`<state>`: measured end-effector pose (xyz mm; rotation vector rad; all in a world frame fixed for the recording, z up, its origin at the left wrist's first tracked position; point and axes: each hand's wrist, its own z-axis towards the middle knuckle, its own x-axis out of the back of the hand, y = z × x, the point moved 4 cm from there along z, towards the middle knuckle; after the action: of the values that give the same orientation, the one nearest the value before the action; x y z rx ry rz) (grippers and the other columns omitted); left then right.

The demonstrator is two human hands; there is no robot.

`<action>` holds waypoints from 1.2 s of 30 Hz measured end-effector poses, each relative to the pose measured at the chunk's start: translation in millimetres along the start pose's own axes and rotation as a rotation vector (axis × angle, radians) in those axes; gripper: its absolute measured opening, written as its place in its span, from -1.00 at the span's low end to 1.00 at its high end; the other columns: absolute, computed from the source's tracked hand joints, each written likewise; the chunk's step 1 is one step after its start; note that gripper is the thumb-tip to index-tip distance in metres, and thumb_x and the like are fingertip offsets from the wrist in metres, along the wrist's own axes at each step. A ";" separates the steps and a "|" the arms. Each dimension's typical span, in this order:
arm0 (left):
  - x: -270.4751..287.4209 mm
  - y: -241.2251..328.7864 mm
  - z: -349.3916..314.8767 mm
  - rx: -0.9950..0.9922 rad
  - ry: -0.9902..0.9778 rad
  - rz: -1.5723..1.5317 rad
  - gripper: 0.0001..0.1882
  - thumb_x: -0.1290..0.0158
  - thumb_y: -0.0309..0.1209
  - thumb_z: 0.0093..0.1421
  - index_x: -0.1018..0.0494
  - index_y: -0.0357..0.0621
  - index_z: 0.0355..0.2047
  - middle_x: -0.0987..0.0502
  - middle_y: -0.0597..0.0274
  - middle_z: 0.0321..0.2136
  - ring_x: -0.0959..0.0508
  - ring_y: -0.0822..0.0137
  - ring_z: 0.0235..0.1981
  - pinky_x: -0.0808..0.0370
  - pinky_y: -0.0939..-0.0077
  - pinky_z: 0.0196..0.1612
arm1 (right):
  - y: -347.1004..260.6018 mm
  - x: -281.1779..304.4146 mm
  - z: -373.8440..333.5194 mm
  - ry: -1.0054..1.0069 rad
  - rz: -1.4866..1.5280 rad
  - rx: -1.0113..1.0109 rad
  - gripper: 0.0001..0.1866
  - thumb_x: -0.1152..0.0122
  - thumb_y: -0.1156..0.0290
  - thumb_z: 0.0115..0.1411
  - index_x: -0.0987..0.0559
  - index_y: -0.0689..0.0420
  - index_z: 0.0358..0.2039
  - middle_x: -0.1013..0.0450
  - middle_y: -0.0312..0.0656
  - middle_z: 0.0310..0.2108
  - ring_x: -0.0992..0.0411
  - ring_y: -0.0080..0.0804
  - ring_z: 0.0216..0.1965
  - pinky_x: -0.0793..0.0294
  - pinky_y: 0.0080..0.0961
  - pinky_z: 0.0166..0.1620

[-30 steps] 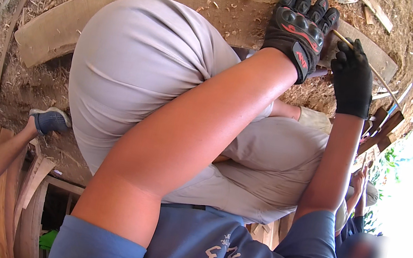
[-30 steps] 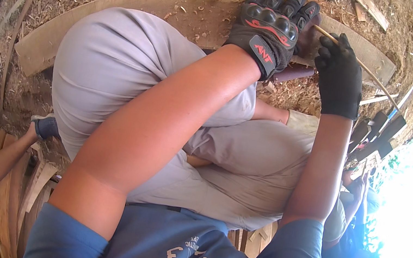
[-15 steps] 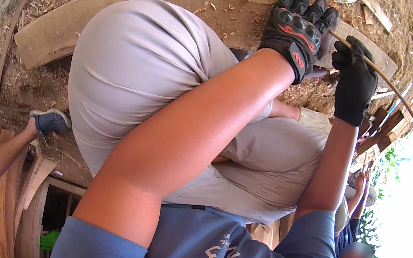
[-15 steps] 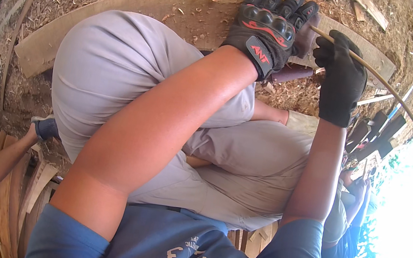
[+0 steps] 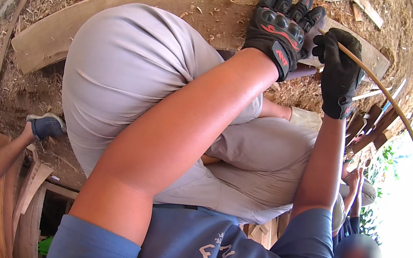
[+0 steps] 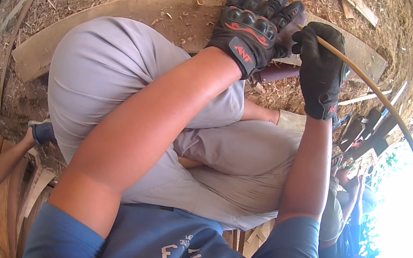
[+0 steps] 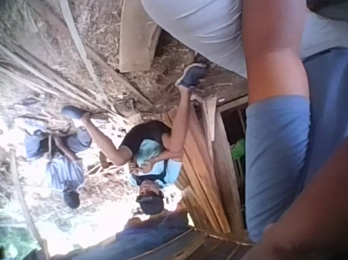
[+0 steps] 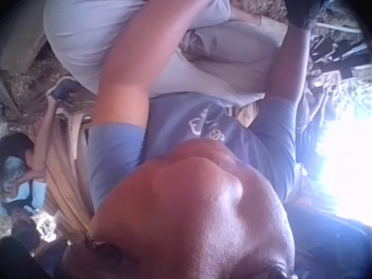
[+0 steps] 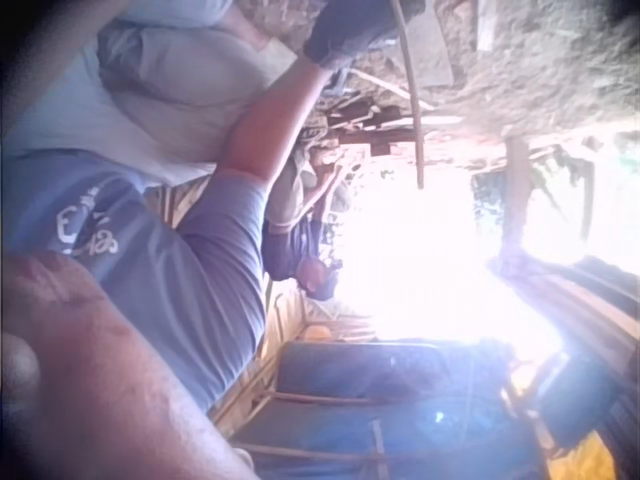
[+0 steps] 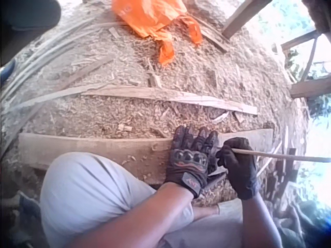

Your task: The person sits on the ground and uses a sanding block to smooth a small wooden stick. They hold the stick in one hand and rub the sanding block along its length repeatedly. Other people are visible in the background working on similar tasks.

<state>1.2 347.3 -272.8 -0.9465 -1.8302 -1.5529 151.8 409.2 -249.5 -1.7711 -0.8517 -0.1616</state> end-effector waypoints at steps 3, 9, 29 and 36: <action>8.3 -0.8 -2.5 0.024 -0.001 0.030 -0.06 0.12 0.34 0.31 -0.16 0.04 0.52 -0.19 0.04 0.52 -0.13 -0.14 0.52 0.29 -0.25 0.57 | 1.4 1.1 4.4 -0.052 -0.061 0.087 -0.84 -0.18 0.49 0.41 -0.62 0.23 -0.07 -0.66 -0.18 -0.21 -0.60 -0.45 -0.28 -0.60 -0.49 -0.17; -25.8 -3.0 -1.0 0.066 0.114 0.119 -0.13 0.01 0.19 0.30 -0.13 0.22 0.56 -0.16 0.17 0.55 -0.08 -0.05 0.57 0.31 -0.20 0.59 | 16.7 -6.6 -18.8 -0.055 -0.303 0.284 -0.86 -0.31 0.47 0.35 -0.67 0.17 -0.10 -0.65 -0.10 -0.16 -0.66 -0.21 -0.15 -0.63 -0.38 -0.05; -24.7 -9.3 -1.8 0.039 0.167 0.060 -0.11 -0.17 0.20 0.21 -0.24 0.27 0.50 -0.27 0.17 0.49 -0.17 -0.11 0.52 0.23 -0.22 0.58 | 0.1 -5.3 -14.2 0.048 -0.593 0.380 -0.88 -0.27 0.44 0.33 -0.67 0.05 -0.14 -0.65 -0.15 -0.17 -0.65 -0.12 -0.18 -0.63 -0.30 -0.12; -24.6 -9.9 1.8 0.017 0.170 0.078 -0.07 -0.15 0.28 0.17 -0.23 0.34 0.51 -0.27 0.20 0.48 -0.15 -0.14 0.52 0.18 -0.28 0.55 | -6.4 -7.1 1.0 0.109 -0.691 0.378 -0.84 -0.22 0.29 0.37 -0.67 -0.01 -0.12 -0.64 -0.17 -0.21 -0.64 -0.13 -0.22 -0.63 -0.29 -0.17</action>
<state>8.1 344.3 -298.3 -0.8413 -1.6664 -1.5189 142.4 407.6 -248.5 -1.0576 -1.2922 -0.5065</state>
